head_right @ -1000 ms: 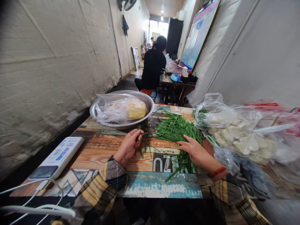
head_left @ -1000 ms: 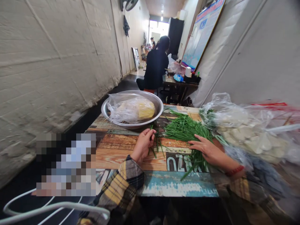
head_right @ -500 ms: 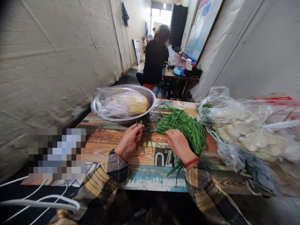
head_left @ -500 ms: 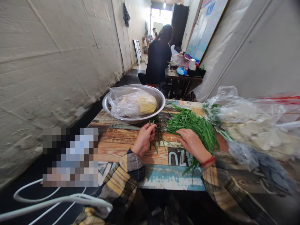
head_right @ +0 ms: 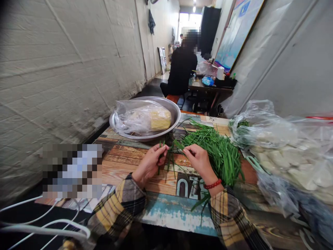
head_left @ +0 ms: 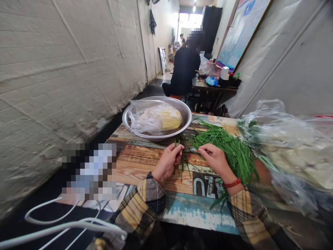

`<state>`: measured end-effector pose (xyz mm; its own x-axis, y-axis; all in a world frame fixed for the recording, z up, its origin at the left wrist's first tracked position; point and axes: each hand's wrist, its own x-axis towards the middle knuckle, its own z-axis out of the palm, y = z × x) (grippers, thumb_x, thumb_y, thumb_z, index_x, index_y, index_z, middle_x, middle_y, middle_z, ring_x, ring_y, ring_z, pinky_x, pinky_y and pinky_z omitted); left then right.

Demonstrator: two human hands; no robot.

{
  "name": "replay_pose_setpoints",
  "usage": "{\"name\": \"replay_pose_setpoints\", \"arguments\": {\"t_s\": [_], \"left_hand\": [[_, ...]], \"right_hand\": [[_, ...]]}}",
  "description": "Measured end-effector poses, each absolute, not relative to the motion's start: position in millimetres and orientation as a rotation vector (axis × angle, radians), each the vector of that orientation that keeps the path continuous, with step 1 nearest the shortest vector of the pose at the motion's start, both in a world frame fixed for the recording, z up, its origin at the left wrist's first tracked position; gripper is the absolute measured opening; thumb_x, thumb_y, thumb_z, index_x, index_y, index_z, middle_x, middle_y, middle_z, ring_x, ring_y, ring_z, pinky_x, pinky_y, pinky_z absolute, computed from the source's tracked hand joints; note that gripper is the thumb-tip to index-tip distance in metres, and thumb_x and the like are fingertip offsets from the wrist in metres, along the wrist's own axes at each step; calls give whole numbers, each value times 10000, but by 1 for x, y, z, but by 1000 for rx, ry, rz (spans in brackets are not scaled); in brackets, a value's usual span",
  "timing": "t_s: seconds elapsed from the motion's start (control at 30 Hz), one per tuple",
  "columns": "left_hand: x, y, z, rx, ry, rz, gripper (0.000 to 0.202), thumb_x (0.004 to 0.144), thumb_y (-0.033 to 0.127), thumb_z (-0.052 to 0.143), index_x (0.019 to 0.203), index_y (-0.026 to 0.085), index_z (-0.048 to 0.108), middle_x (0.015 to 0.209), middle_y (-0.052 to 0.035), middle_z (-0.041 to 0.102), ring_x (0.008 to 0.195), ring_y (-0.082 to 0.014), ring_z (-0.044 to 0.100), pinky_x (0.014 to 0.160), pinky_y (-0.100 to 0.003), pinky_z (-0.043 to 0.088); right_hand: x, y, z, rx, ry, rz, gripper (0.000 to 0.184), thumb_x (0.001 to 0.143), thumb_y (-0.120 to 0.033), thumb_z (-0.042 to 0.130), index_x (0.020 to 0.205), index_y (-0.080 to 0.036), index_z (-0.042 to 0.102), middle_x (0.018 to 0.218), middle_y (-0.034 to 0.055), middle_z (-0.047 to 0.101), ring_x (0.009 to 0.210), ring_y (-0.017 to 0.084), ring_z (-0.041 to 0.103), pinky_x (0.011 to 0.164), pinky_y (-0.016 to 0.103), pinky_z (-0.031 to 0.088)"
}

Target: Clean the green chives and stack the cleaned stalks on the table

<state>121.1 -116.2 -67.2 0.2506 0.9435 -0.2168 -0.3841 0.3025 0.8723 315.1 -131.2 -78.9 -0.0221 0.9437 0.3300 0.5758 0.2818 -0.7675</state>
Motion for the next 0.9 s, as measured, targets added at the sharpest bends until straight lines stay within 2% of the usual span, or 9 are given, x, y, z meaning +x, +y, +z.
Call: {"name": "replay_pose_setpoints", "arguments": {"t_s": [0.1,0.17,0.23,0.37,0.57,0.63,0.73,0.83,0.9], "left_hand": [[124,-119,-68,831,907,1004,317,663,393,716,748,159,519,519,92,343,378,-14,224,367,-181,83],[125,-122,-66,865,928,966,322,668,404,719,767,161,533,501,101,317,379,-16,196,372,-190,82],[126,-124,-64,892,944,942,327,663,402,726,802,152,568,506,96,348,385,-16,200,378,-197,92],[129,-127,-59,892,924,944,330,598,352,780,770,125,611,547,65,468,409,-9,252,404,-196,148],[126,-120,-67,788,900,980,313,603,352,779,706,106,616,461,87,356,387,-10,214,394,-203,107],[122,-117,-70,757,852,971,300,632,350,761,710,104,608,459,92,322,374,-9,202,386,-202,86],[119,-114,-71,716,807,974,278,656,328,746,716,102,595,472,90,321,367,-4,204,377,-193,77],[118,-113,-69,692,796,977,274,659,313,744,740,96,597,482,89,331,366,-1,209,371,-185,79],[118,-114,-68,690,798,980,274,654,309,746,739,95,597,478,92,326,366,0,205,369,-183,83]], "right_hand": [[305,-136,-74,-1400,-1442,978,337,787,-501,562,768,-171,627,615,-18,560,524,109,453,488,234,335],[299,-139,-75,-1370,-1326,1189,345,748,-517,601,755,-172,597,573,-48,486,487,85,385,453,215,285],[294,-142,-77,-1326,-1263,1306,341,710,-505,646,741,-175,568,576,-62,450,494,75,368,454,205,278],[287,-146,-80,-1284,-1259,1305,336,690,-484,673,724,-176,544,592,-66,453,503,69,359,463,206,272],[292,-146,-75,-1303,-1245,1268,315,724,-464,647,741,-161,565,634,-23,562,496,68,387,453,201,275],[300,-144,-76,-1336,-1241,1215,308,745,-461,623,779,-157,583,650,-8,591,488,74,404,452,204,294],[314,-140,-81,-1412,-1386,980,306,783,-432,581,899,-152,626,731,29,641,562,120,507,522,243,397],[327,-138,-82,-1512,-1667,501,322,801,-361,569,1045,-164,643,937,83,672,754,193,589,722,347,475],[329,-139,-79,-1513,-1758,208,365,817,-319,555,1148,-178,613,1106,111,636,919,230,587,866,408,448]]}}
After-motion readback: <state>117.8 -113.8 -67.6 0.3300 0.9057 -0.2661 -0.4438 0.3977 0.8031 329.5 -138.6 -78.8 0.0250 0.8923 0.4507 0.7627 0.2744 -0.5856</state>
